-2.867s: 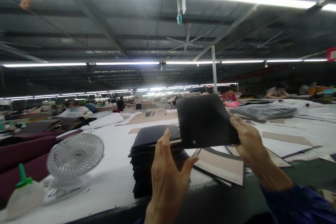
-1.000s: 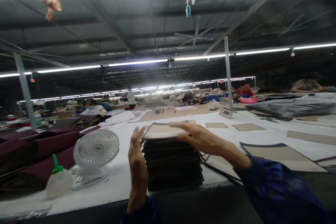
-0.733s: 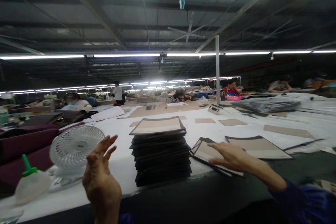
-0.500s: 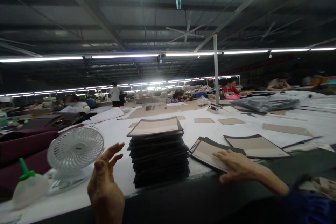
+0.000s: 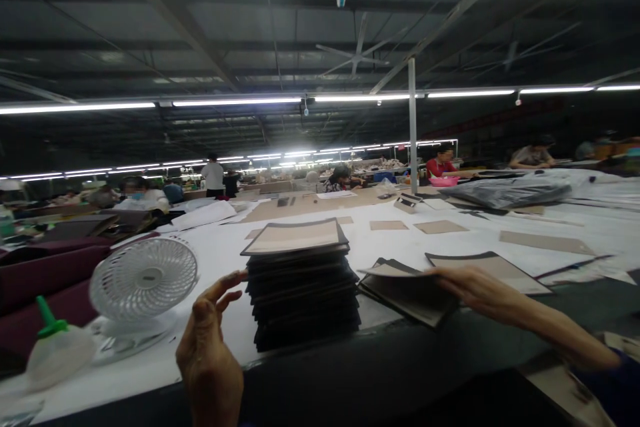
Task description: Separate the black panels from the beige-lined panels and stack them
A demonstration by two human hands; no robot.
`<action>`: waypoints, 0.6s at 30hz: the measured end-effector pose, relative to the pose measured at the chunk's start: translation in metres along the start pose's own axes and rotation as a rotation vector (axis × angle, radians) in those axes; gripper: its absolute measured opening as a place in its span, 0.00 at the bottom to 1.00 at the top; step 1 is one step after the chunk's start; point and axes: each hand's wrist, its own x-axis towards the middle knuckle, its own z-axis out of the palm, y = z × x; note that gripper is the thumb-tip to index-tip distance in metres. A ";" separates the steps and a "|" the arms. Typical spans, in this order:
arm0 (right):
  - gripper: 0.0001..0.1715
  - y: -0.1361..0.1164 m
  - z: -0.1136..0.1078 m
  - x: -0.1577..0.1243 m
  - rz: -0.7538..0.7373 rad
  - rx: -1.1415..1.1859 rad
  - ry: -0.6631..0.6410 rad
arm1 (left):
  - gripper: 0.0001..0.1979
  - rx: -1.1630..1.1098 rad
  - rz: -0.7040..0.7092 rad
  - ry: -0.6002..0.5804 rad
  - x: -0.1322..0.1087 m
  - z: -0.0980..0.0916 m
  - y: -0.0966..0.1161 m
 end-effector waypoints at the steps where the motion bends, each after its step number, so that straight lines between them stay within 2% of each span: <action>1: 0.07 0.002 -0.003 0.005 0.026 -0.007 0.159 | 0.19 -0.024 -0.001 -0.005 -0.003 0.001 0.001; 2: 0.06 0.003 -0.005 0.010 0.065 0.010 0.321 | 0.18 -0.049 -0.004 -0.017 -0.007 0.002 0.003; 4: 0.10 0.008 -0.011 0.017 0.179 0.192 0.578 | 0.16 -0.091 -0.014 -0.058 -0.016 0.003 0.004; 6: 0.11 0.010 -0.013 0.020 0.285 0.463 0.709 | 0.17 -0.097 -0.047 -0.124 -0.027 0.006 0.003; 8: 0.09 0.010 -0.009 0.021 0.333 0.662 0.768 | 0.20 -0.084 -0.122 -0.221 -0.041 0.013 0.001; 10: 0.07 0.005 -0.003 0.022 0.324 0.738 0.802 | 0.23 -0.069 -0.211 -0.363 -0.058 0.027 0.000; 14: 0.05 -0.022 0.016 0.021 0.242 1.160 0.862 | 0.27 -0.026 -0.295 -0.703 -0.099 0.069 0.006; 16: 0.04 -0.044 0.029 0.018 0.181 1.364 0.890 | 0.28 -0.067 -0.289 -0.784 -0.116 0.090 0.012; 18: 0.06 -0.070 0.044 0.011 0.132 1.430 0.898 | 0.28 -0.174 -0.307 -0.796 -0.127 0.108 0.018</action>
